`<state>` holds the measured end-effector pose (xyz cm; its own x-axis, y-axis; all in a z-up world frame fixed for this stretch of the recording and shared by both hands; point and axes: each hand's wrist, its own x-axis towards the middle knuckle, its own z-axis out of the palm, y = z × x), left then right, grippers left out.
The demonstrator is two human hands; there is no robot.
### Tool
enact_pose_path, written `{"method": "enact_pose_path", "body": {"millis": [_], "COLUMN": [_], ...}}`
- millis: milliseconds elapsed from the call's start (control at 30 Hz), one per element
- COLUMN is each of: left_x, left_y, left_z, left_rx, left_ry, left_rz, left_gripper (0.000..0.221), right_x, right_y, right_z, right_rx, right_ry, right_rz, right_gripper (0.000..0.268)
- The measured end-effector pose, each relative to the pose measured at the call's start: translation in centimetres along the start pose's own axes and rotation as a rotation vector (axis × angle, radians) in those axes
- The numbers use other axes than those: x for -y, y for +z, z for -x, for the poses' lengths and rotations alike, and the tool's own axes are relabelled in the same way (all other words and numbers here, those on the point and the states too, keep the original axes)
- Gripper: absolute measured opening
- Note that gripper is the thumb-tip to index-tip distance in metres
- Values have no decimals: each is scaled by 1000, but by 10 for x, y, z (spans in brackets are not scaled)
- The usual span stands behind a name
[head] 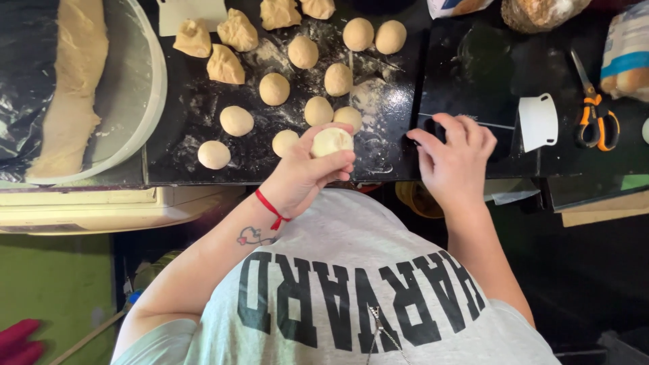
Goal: Weighing and shaping pieces of dough into uniform balls on a floured surface
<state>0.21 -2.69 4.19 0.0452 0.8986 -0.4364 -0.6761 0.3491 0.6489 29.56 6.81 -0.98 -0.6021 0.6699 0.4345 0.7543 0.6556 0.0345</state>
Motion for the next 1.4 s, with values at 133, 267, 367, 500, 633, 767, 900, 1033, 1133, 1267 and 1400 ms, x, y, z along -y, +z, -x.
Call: {"method": "enact_pose_path", "body": {"millis": [133,267,367,500,633,767,900,1033,1133,1267,1400], "left_x": [-3,-2,-2,-9,-6,9,21,14,6,17,3], "left_y": [1,1,4,18,19,7,-4,1,13,10,19], "left_z": [2,1,0,7,9,3,-2,4,13,9,17], "left_rx": [12,-23,-9,44,106,139,89,44,4,67,65], "left_ry": [18,-14,-32,-74,-52,-1,73,114,108,122,213], "left_rz": [-10,-43,-57,-81,-134,-282,-201,-172,-215,-227,-247], "left_gripper": [47,34,35,46,48,52,39,34,38,47,36], "right_x": [-8,11,44,82,92,97,97,102,106,113,116], "right_y": [-10,-38,-55,-63,-59,-55,-57,-60,-60,-65,-74], "right_z": [9,-6,-28,-50,-58,-63,-65,-60,-58,-61,-62], "right_rx": [22,68,58,8,27,16,-39,-32,-11,-9,8], "right_ry": [43,65,71,85,89,65,64,62,42,31,124], "right_rz": [44,-96,-404,-828,-877,-911,-943,-943,-936,-952,-1033], "right_gripper": [30,29,31,31,29,22,33,27,27,26,43]}}
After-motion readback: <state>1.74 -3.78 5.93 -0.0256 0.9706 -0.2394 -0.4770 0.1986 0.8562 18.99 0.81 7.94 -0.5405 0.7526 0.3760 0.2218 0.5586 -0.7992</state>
